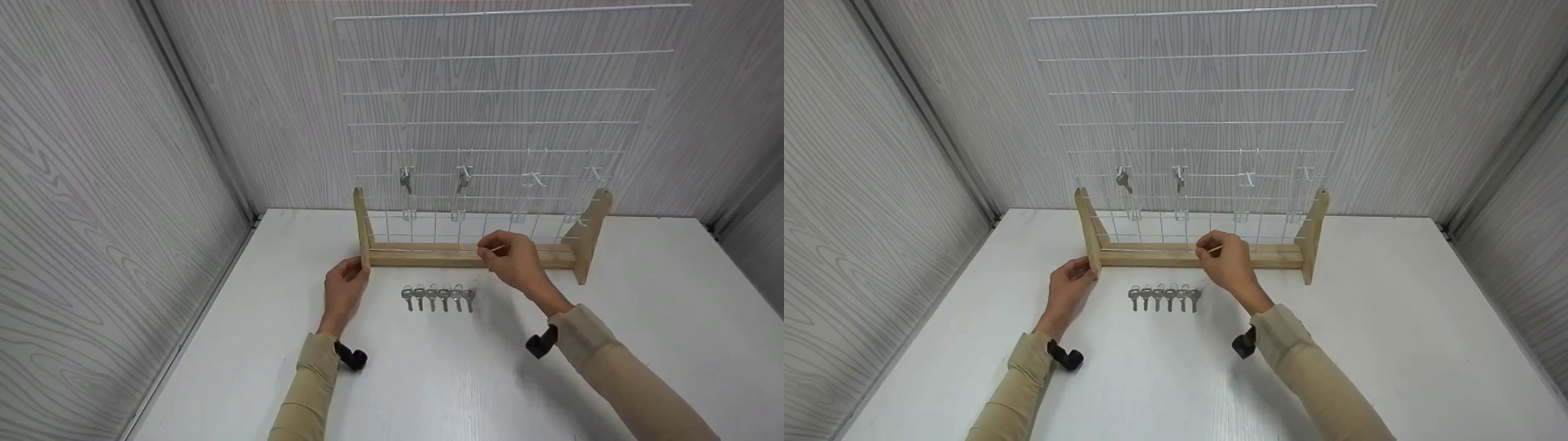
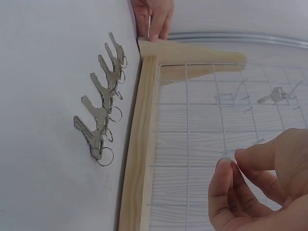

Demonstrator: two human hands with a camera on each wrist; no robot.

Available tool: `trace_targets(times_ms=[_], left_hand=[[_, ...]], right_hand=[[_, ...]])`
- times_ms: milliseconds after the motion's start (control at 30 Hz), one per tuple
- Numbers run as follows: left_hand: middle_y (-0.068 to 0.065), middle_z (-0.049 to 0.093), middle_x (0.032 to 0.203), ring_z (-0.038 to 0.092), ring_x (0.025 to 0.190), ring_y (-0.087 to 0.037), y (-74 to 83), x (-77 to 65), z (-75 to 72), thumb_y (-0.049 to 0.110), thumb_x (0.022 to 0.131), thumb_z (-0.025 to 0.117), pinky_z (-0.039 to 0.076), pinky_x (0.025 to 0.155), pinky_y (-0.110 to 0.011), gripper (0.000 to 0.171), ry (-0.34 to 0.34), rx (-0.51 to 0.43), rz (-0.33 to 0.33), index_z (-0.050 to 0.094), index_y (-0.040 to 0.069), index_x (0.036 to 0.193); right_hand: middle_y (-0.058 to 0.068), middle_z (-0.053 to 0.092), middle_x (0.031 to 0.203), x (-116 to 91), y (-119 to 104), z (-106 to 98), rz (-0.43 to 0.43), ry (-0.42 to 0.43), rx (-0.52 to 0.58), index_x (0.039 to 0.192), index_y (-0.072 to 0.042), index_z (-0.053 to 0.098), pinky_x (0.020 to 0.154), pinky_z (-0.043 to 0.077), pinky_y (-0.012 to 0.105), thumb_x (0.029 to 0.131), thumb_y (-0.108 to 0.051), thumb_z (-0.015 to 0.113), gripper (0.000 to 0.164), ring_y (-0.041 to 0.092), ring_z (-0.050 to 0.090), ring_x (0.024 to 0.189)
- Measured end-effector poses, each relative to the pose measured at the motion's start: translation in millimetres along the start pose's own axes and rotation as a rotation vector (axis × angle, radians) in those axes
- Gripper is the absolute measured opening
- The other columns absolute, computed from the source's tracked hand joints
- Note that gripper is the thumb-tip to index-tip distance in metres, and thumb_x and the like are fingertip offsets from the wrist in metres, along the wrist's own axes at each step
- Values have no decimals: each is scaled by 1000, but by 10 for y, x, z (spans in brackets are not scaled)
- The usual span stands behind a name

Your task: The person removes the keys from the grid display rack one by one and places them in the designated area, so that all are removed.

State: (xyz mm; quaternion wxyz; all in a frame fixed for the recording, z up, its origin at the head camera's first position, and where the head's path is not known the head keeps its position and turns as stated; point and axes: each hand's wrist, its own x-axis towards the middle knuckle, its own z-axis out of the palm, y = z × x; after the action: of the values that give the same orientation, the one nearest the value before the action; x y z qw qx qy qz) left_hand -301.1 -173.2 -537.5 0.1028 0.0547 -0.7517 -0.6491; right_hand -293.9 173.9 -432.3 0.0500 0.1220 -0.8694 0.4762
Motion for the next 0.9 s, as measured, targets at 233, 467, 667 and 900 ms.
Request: trace_targets(times_ms=[233, 467, 667, 900], left_hand=[[-14, 72, 135, 67, 130, -28, -16, -11, -9, 11, 103, 69, 54, 111, -43, 32, 6, 4, -14, 70, 6, 134], [-13, 72, 134, 67, 130, -28, -37, -18, -18, 11, 102, 69, 55, 110, -43, 33, 8, 20, -7, 71, 6, 134], [-12, 72, 133, 68, 128, -26, -51, -17, -23, 12, 102, 69, 56, 109, -42, 32, 27, 34, -9, 71, 7, 133], [-13, 71, 134, 67, 129, -26, -50, -39, -9, 12, 102, 69, 56, 109, -43, 33, 5, 3, -21, 69, 5, 135]], right_hand=[[18, 75, 110, 40, -138, -58, -30, 13, 40, 117, -2, 75, 70, 58, 19, 104, -14, 68, 18, 29, 73, 97], [19, 74, 114, 145, -278, -126, -63, 41, 32, 118, -2, 75, 71, 58, 17, 106, -14, 67, 19, 30, 73, 98], [20, 74, 115, 292, -419, -191, -101, 83, 37, 119, 0, 75, 72, 59, 17, 106, -12, 66, 20, 30, 73, 99], [20, 74, 116, 422, -522, -247, -83, 124, 72, 119, 2, 74, 72, 59, 16, 106, -11, 65, 21, 29, 72, 98]])
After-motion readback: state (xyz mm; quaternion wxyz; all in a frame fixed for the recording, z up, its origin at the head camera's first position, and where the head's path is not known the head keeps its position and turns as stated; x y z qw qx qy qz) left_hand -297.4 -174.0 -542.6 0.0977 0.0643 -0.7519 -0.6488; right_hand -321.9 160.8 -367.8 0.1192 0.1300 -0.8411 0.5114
